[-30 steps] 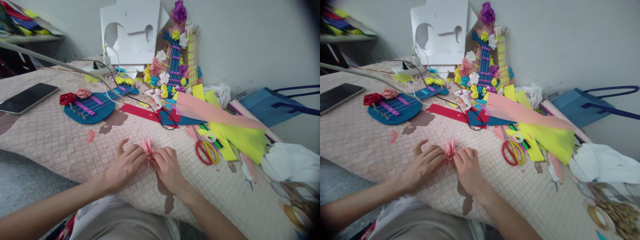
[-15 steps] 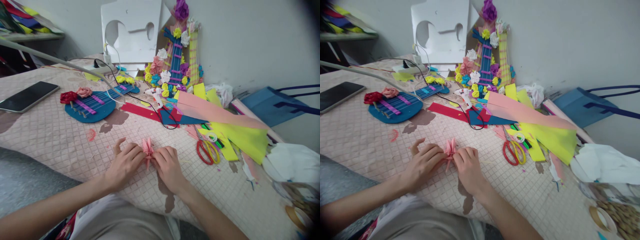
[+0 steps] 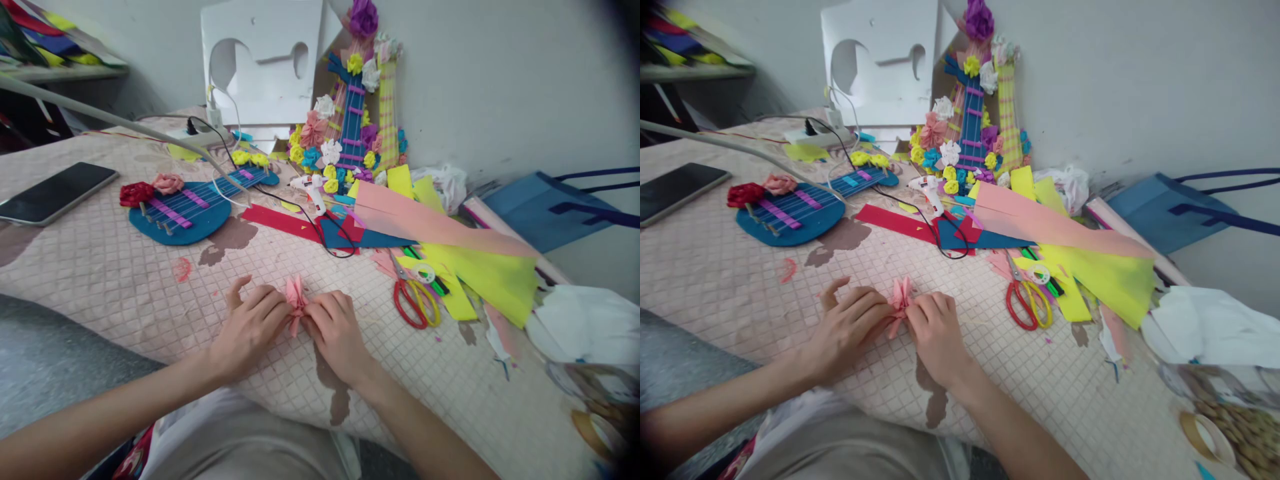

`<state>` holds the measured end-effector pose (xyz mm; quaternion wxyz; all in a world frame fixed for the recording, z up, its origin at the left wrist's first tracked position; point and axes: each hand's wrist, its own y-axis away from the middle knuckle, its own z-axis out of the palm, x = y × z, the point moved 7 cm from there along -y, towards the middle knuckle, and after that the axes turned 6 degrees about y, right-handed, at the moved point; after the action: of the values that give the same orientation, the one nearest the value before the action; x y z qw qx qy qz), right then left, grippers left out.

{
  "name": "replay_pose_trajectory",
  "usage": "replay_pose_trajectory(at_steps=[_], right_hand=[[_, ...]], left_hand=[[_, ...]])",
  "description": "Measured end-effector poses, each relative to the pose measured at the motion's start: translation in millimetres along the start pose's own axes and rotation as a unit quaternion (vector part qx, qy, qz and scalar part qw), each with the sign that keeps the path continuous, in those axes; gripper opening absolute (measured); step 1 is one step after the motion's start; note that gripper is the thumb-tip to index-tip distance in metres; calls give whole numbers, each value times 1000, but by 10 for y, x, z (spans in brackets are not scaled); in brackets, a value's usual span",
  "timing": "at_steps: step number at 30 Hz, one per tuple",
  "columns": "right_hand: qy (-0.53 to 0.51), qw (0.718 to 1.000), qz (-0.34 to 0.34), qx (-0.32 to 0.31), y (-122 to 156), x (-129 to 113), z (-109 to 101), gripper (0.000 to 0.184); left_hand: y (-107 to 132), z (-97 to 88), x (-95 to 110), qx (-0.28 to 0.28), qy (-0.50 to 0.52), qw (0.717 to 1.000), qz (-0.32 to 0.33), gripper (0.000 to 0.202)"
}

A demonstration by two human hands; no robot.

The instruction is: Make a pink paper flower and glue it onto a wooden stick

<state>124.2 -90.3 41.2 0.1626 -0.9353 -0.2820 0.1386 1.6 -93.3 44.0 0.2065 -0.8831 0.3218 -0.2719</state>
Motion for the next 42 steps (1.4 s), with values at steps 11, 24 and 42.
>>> replay_pose_trajectory(at_steps=[11,24,42], right_hand=[[7,1000,0,4,15,7,13,12],[21,1000,8,-15,23,-5,46,11],[-71,996,36,-43,247,372,-167,9]], left_hand=[[-2,32,-8,-10,-6,1000,3,14],[-33,29,-15,-21,15,1000,-6,17],[-24,-15,-44,-22,44,999,-22,14]])
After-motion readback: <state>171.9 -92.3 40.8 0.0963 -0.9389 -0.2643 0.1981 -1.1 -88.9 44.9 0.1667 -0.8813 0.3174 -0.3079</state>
